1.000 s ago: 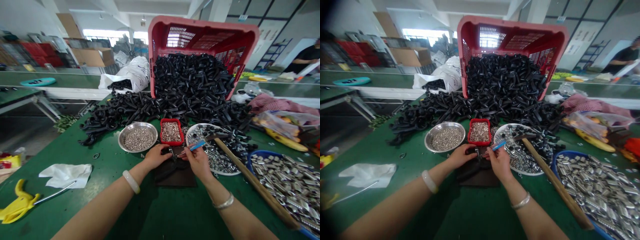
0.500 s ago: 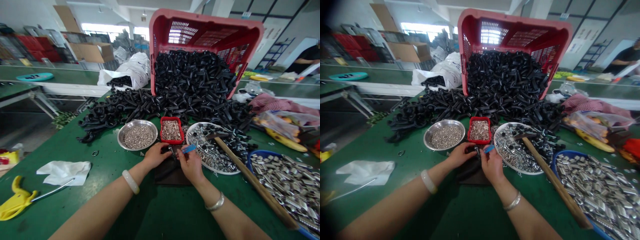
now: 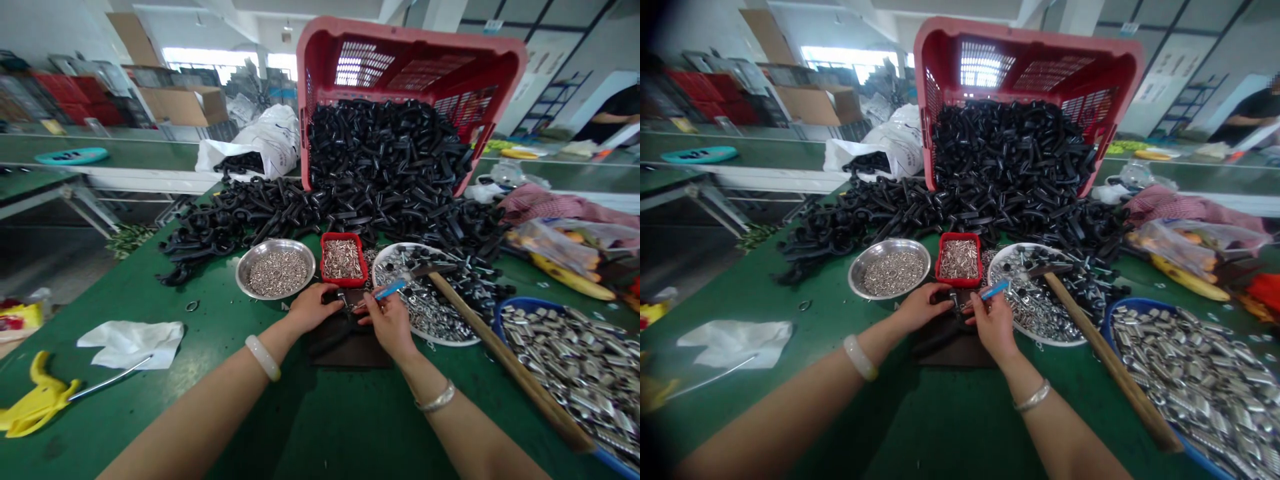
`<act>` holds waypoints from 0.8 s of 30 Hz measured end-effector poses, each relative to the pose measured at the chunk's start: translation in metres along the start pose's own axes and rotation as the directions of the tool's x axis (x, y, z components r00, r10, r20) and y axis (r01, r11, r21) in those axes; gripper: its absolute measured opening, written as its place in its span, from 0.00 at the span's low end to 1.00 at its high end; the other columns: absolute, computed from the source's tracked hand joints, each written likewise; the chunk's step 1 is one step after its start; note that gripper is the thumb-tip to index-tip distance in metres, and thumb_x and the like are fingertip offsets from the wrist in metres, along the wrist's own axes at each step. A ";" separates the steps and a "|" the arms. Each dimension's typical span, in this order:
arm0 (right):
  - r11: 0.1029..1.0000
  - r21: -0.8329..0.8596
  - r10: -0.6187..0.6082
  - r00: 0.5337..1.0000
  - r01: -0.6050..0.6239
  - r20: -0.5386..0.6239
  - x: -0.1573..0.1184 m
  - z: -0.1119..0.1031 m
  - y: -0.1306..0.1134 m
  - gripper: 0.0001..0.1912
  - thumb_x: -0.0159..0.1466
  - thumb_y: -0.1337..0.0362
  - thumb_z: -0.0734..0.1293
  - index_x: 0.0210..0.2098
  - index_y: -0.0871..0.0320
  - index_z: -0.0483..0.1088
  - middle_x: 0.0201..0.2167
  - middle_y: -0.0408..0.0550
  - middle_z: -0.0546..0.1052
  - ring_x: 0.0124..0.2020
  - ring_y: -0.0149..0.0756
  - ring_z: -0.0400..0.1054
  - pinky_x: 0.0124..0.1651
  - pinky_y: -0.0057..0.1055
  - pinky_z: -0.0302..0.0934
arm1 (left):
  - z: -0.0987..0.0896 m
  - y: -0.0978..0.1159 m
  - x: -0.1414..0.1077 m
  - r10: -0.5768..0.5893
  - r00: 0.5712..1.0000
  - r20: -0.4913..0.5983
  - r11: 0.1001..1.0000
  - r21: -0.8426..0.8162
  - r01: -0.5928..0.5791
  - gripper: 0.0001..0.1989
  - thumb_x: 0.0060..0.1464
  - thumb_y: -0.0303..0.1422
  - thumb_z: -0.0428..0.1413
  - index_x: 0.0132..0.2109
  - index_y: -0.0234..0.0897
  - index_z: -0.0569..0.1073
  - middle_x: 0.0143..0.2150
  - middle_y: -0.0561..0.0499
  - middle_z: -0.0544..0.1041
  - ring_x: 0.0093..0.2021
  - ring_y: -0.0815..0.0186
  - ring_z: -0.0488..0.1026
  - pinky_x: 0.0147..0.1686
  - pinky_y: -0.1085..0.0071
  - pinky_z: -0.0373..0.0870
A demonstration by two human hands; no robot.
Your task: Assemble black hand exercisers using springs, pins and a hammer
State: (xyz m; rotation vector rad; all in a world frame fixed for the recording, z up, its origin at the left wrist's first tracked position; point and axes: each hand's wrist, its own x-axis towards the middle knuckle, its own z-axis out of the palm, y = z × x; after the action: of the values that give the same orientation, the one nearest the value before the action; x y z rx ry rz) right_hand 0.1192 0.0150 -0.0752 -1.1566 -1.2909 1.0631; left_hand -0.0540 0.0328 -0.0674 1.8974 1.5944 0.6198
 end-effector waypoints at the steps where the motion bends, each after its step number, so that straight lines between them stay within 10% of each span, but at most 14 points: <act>1: 1.000 -0.028 -0.014 1.000 0.014 0.002 0.000 0.000 0.000 0.17 0.56 0.51 0.63 0.36 0.56 0.56 0.26 0.43 0.72 0.25 0.35 0.71 0.19 0.28 0.68 | 0.000 0.000 0.000 -0.003 1.000 -0.002 1.000 -0.002 0.003 0.23 0.47 0.44 0.54 0.50 0.41 0.69 0.46 0.49 0.72 0.38 0.65 0.70 0.37 0.71 0.66; 10: 0.731 -0.620 -0.244 0.957 0.286 0.155 0.000 0.008 -0.024 0.12 0.61 0.56 0.56 0.35 0.59 0.62 0.32 0.55 0.73 0.33 0.42 0.70 0.34 0.35 0.65 | 0.002 -0.003 -0.001 0.000 0.999 -0.032 1.000 0.004 0.000 0.24 0.46 0.47 0.53 0.50 0.43 0.69 0.45 0.50 0.72 0.36 0.65 0.69 0.33 0.71 0.64; 19: 0.656 -0.676 -0.309 0.937 0.336 0.165 0.006 0.005 -0.021 0.13 0.62 0.56 0.56 0.36 0.59 0.62 0.28 0.51 0.73 0.30 0.40 0.70 0.33 0.34 0.64 | 0.003 -0.004 -0.001 0.005 0.999 -0.034 1.000 0.008 -0.004 0.24 0.47 0.46 0.53 0.50 0.43 0.69 0.46 0.50 0.71 0.37 0.65 0.69 0.32 0.72 0.64; 24: 0.438 -0.769 -0.380 0.871 0.465 0.310 0.001 0.016 -0.025 0.13 0.62 0.61 0.54 0.36 0.63 0.64 0.26 0.54 0.73 0.26 0.39 0.69 0.28 0.32 0.62 | 0.003 -0.004 -0.002 0.003 0.999 -0.045 1.000 -0.001 -0.003 0.23 0.46 0.47 0.53 0.49 0.43 0.69 0.45 0.51 0.72 0.35 0.66 0.69 0.31 0.72 0.64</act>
State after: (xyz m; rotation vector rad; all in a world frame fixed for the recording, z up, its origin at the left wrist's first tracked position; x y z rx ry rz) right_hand 0.1015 0.0135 -0.0515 -1.3255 -2.1428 0.0390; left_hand -0.0550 0.0313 -0.0723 1.8977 1.6194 0.6693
